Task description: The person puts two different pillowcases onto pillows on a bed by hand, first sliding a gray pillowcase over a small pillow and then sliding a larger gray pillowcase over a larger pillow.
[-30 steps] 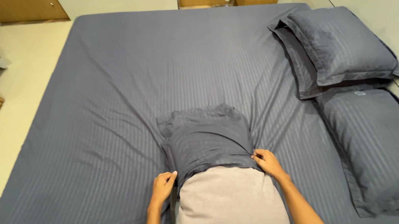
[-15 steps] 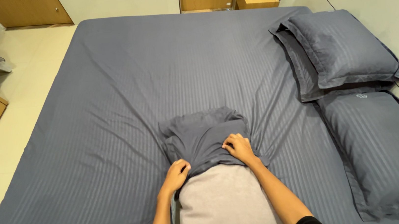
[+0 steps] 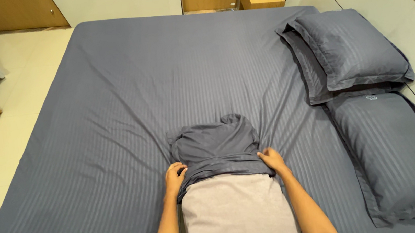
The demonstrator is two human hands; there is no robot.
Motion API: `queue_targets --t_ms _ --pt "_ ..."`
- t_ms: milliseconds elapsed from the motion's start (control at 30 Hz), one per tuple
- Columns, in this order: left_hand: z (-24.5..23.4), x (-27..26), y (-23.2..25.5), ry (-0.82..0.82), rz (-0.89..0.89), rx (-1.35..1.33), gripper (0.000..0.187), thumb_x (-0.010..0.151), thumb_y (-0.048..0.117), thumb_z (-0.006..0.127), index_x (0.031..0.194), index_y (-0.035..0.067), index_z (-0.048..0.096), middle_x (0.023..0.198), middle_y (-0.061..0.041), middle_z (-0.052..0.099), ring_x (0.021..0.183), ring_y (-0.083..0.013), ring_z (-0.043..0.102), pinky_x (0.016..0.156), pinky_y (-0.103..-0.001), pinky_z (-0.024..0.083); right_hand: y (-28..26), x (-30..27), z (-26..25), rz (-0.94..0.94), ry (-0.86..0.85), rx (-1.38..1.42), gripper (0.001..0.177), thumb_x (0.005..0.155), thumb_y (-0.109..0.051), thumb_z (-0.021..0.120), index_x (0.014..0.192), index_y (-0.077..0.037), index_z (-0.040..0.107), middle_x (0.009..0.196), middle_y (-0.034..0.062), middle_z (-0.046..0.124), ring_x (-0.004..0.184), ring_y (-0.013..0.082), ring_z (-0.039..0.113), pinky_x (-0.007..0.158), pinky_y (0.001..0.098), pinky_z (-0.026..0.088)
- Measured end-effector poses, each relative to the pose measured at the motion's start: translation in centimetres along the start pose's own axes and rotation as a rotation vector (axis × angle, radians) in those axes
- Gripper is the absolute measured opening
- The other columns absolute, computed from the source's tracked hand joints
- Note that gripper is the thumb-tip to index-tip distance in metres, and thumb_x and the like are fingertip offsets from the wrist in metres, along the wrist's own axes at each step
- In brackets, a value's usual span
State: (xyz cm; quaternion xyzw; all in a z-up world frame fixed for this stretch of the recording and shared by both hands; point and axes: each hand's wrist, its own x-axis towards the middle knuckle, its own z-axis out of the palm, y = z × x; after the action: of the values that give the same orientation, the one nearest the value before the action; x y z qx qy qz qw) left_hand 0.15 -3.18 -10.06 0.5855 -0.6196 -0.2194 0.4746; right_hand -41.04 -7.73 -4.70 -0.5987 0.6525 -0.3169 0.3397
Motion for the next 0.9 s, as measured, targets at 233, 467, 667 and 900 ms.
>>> queue_targets --t_ms 233,467,667,900 --pt "-1.2 -2.0 -0.5 -0.029 -0.07 0.195 0.024 0.099 0.023 0.06 0.098 0.002 0.072 0.105 -0.014 0.071 0.098 -0.0399 0.065 0.085 -0.046 0.051 2.1 -3.2 -0.6 0.021 -0.108 0.074 0.036 0.099 -0.033 0.059 0.1 0.001 0.071 0.087 0.0088 0.073 0.082 0.0165 0.064 0.078 0.032 0.051" --pt "-3.7 -5.1 1.8 -0.099 -0.159 0.199 0.028 0.096 0.031 0.064 0.092 0.005 0.073 0.1 -0.012 0.071 0.098 -0.036 0.067 0.083 -0.044 0.053 3.3 -6.5 -3.1 0.172 -0.314 0.048 0.034 0.103 -0.033 0.059 0.1 -0.002 0.073 0.083 0.0072 0.065 0.077 0.0143 0.055 0.072 0.0322 0.047" --pt "-3.3 1.7 7.1 -0.018 0.275 0.166 0.044 0.075 0.031 0.078 0.106 0.0 0.074 0.107 -0.018 0.068 0.103 -0.0424 0.061 0.083 -0.053 0.05 -2.1 -1.2 -0.9 -0.514 -0.006 -0.207 0.036 0.082 -0.022 0.073 0.115 -0.007 0.07 0.114 0.0112 0.07 0.107 0.032 0.065 0.091 0.0408 0.05" --pt "0.0 -0.6 3.3 -0.249 0.06 0.195 0.021 0.095 0.024 0.065 0.096 0.005 0.073 0.1 -0.012 0.071 0.099 -0.0342 0.064 0.084 -0.045 0.051 -2.3 -0.3 2.3 -0.524 -0.206 -0.13 0.018 0.099 -0.022 0.067 0.107 -0.007 0.071 0.099 0.0064 0.074 0.097 0.0255 0.065 0.087 0.0374 0.05"
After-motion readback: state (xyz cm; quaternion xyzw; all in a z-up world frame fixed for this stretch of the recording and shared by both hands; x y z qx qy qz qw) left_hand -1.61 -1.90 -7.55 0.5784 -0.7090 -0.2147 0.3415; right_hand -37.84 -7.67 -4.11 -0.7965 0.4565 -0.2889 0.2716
